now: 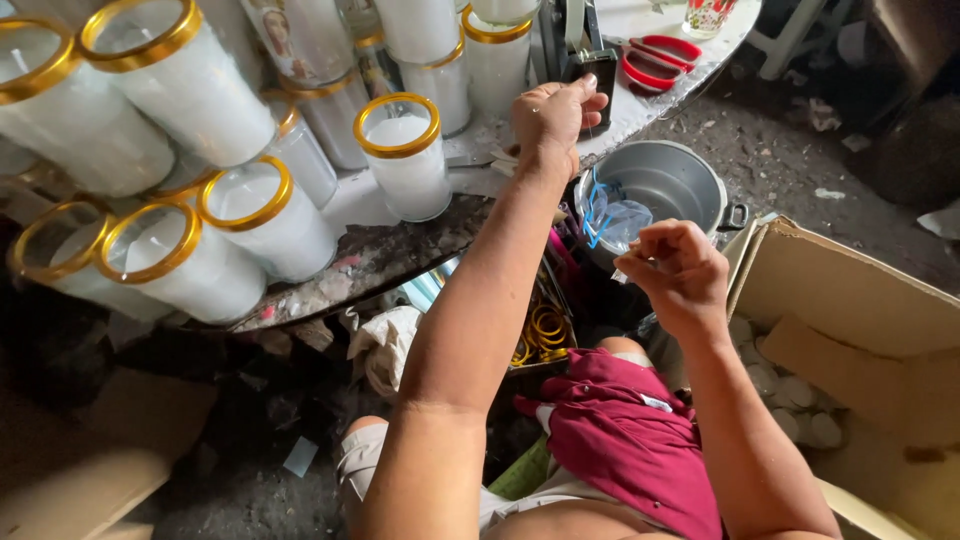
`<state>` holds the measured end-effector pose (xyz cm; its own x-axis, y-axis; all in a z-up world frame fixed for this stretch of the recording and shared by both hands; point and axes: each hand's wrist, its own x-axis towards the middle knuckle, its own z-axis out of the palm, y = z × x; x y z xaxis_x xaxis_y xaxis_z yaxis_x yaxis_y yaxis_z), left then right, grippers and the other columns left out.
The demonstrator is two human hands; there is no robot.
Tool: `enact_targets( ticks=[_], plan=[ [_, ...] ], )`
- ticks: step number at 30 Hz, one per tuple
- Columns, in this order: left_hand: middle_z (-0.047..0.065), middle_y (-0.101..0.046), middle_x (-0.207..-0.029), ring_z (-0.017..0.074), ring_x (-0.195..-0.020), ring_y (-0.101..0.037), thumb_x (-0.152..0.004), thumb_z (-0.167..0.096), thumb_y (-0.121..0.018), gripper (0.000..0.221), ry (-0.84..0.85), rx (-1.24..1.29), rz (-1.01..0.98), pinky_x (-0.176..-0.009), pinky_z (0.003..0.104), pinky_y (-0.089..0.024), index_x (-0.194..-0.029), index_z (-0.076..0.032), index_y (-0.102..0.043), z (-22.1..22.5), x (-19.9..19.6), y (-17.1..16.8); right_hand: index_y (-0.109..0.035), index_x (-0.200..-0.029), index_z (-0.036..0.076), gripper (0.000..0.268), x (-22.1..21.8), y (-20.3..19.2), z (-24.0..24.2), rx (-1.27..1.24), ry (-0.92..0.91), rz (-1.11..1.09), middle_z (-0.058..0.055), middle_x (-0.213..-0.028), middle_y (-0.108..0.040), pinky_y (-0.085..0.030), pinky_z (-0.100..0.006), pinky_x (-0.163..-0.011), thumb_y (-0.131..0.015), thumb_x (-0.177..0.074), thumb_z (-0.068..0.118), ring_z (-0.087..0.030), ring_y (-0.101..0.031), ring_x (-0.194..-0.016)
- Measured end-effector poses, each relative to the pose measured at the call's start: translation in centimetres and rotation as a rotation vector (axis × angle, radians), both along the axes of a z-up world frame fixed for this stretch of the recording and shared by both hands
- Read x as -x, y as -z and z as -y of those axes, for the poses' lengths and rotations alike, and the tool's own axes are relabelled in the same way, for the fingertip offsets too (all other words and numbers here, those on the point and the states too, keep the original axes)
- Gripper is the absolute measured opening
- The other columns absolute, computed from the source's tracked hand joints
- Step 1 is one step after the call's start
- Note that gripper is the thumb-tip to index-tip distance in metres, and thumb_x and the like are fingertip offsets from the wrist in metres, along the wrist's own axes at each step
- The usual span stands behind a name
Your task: Attaching gold-colored rings to the tops of white candle jars in a production setting.
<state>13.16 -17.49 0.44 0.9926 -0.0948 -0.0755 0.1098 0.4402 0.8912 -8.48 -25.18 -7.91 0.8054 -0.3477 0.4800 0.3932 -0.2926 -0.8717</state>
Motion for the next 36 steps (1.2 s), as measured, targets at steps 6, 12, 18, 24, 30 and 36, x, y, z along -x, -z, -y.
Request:
enact_targets(
  ticks=[6,12,18,24,30,36],
  plan=[
    [0.022,-0.078,-0.077,0.0256,-0.067,-0.072,-0.082,-0.001,-0.075,0.011,-0.026,-0.115,0.154,-0.058,0.034,-0.058,-0.081,0.009,-0.078,-0.1,0.3,1.1,-0.066,-0.106,0.006,0.031,0.6,0.9,0.2,0.035,0.045,0.009,-0.004,-0.093,-0.066,-0.055,-0.02,-0.08,-0.084,-0.083,-0.006,-0.009,-0.064,-0.087],
    [0.018,-0.079,-0.106,0.0238,-0.103,-0.076,-0.096,-0.013,-0.068,0.021,-0.061,0.071,0.613,-0.096,0.032,-0.064,-0.108,0.002,-0.076,-9.0,10.2,-3.5,-0.068,-0.12,0.003,0.034,-0.1,-2.0,2.0,0.235,0.124,0.132,-0.009,-0.101,-0.067,-0.052,-0.025,-0.079,-0.084,-0.092,-0.008,-0.012,-0.061,-0.085],
    [0.01,-0.077,-0.11,0.0221,-0.111,-0.071,-0.091,-0.011,-0.076,0.002,-0.511,0.195,0.632,-0.098,0.037,-0.061,-0.09,-0.011,-0.077,-17.9,12.0,-1.8,-0.069,-0.117,-0.013,0.025,-1.7,-9.6,-2.8,0.623,-0.074,0.362,-0.021,-0.097,-0.073,-0.054,-0.034,-0.078,-0.087,-0.1,-0.012,-0.022,-0.064,-0.077],
    [0.013,-0.075,-0.11,0.0222,-0.106,-0.071,-0.091,-0.006,-0.074,0.008,-0.607,0.302,0.526,-0.095,0.032,-0.06,-0.095,0.0,-0.076,-21.6,7.1,1.5,-0.075,-0.11,-0.005,0.014,-4.3,-11.9,-6.0,0.851,-0.122,0.423,-0.012,-0.096,-0.072,-0.053,-0.036,-0.081,-0.086,-0.103,-0.011,-0.019,-0.064,-0.075],
    [0.022,-0.073,-0.118,0.0278,-0.114,-0.071,-0.099,-0.008,-0.062,0.017,-0.548,0.35,0.485,-0.105,0.035,-0.058,-0.108,0.005,-0.07,-20.9,4.4,2.7,-0.076,-0.113,-0.004,0.018,-5.5,-11.6,-6.3,0.832,-0.13,0.343,-0.011,-0.099,-0.074,-0.053,-0.034,-0.079,-0.086,-0.1,-0.009,-0.018,-0.064,-0.074],
    [0.013,-0.078,-0.096,0.0199,-0.085,-0.071,-0.087,-0.025,-0.071,0.018,-0.64,0.148,0.233,-0.071,0.031,-0.056,-0.086,-0.008,-0.067,-20.6,5.9,-0.9,-0.074,-0.113,-0.005,0.018,-5.5,-11.4,-6.6,0.803,-0.16,0.334,-0.012,-0.098,-0.074,-0.053,-0.033,-0.075,-0.087,-0.1,-0.008,-0.018,-0.064,-0.073]
  ],
)
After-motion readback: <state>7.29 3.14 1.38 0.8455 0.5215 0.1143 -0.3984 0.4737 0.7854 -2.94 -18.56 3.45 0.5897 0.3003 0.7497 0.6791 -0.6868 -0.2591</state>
